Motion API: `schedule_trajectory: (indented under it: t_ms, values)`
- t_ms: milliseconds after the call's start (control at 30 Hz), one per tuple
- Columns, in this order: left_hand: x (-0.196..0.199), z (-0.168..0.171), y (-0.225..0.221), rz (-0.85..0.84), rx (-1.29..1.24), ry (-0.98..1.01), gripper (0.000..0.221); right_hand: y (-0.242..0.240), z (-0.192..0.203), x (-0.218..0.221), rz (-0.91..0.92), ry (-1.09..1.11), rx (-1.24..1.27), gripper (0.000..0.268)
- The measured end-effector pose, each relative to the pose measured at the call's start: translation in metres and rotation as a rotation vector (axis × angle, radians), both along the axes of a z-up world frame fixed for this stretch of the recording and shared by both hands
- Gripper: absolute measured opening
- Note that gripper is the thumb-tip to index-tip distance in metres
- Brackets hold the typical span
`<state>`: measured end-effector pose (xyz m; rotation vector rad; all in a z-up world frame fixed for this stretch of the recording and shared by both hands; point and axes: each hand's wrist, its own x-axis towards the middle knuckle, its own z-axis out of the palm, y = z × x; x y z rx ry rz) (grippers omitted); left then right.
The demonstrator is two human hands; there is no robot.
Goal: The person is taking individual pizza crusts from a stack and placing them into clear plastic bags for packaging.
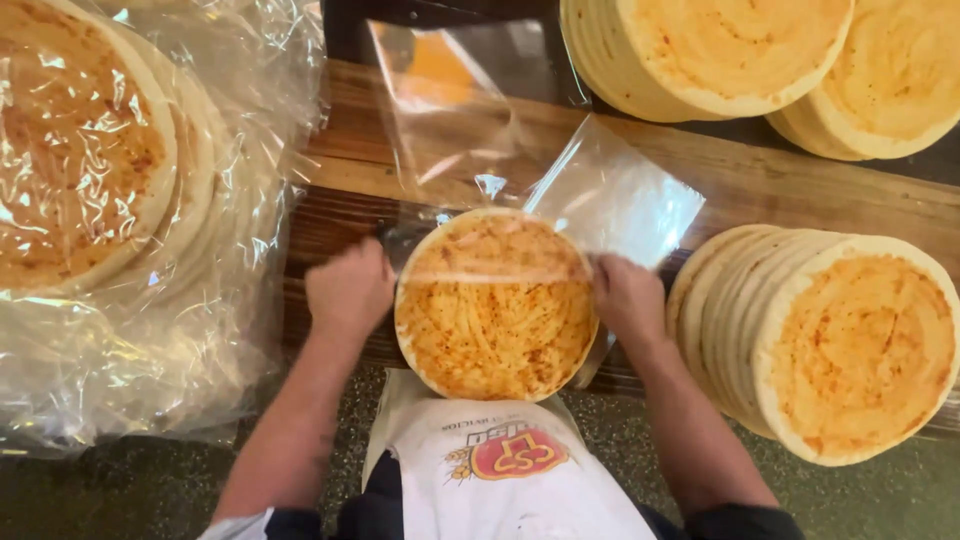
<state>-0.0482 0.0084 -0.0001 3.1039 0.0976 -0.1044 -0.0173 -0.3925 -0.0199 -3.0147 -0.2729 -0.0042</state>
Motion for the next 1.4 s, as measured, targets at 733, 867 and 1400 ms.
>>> schedule_trajectory:
  t_ms: [733, 867, 1400]
  values:
    - [0.118, 0.312, 0.054, -0.231, -0.322, -0.26, 0.043, 0.012, 0.282, 0.111, 0.63, -0.798, 0.471, 0.018]
    - [0.2, 0.31, 0.094, -0.221, -0.144, -0.472, 0.045, 0.058, 0.309, 0.18, -0.119, -0.184, 1.455, 0.005]
    - [0.1, 0.107, 0.028, -0.122, 0.275, -0.6, 0.01, 0.091, 0.117, 0.063, -0.12, 0.34, 0.535, 0.048]
